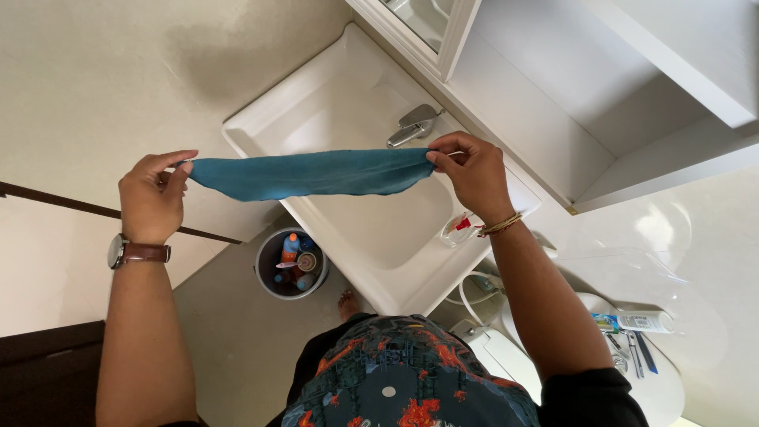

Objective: The person cleans the interior of a white bathroom cabinet using a blue cloth and a spray bottle. They wipe the shelves, fold the cloth, spray the interior, and continue wiping until the surfaces appear clean.

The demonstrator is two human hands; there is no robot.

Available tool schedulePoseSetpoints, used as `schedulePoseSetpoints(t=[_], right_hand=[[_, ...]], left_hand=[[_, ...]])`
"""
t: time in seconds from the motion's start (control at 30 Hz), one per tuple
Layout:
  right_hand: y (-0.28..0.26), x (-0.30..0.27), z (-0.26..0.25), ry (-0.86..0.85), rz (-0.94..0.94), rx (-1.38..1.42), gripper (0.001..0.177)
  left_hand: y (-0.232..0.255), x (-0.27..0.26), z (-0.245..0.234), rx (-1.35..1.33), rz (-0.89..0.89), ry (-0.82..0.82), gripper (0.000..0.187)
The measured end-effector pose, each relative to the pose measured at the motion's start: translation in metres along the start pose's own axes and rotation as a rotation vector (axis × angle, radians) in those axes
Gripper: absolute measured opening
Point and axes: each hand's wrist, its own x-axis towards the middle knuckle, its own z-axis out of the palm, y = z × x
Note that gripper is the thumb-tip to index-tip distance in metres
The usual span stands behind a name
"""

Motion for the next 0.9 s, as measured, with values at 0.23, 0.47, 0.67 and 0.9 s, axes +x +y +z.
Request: schedulePoseSetpoints(t=[0.23,0.47,0.67,0.9], right_hand=[[0.005,0.000,-0.008,-0.059,0.016,0.054,0.010],[0.003,-0.001,-0.018,-0.056,0.037,0.090,0.012],[0.001,-0.003,-0.025,-0.030,0.072,-0.008,0.013],[-0.002,-0.006,-0.026,-0.031,0.049,-0.041,0.027]], left_hand=[[0.007,0.001,0.001,0.020,0.043,0.028,0.018],[0.015,0.003,-0.001,-0.160,-0.097,-0.061,0.010],[0.022,0.004,0.004,-0.263,-0.106,-0.068,0.022],[0.003,0.007,0.006,-0.030,0.145,-0.067,0.023]])
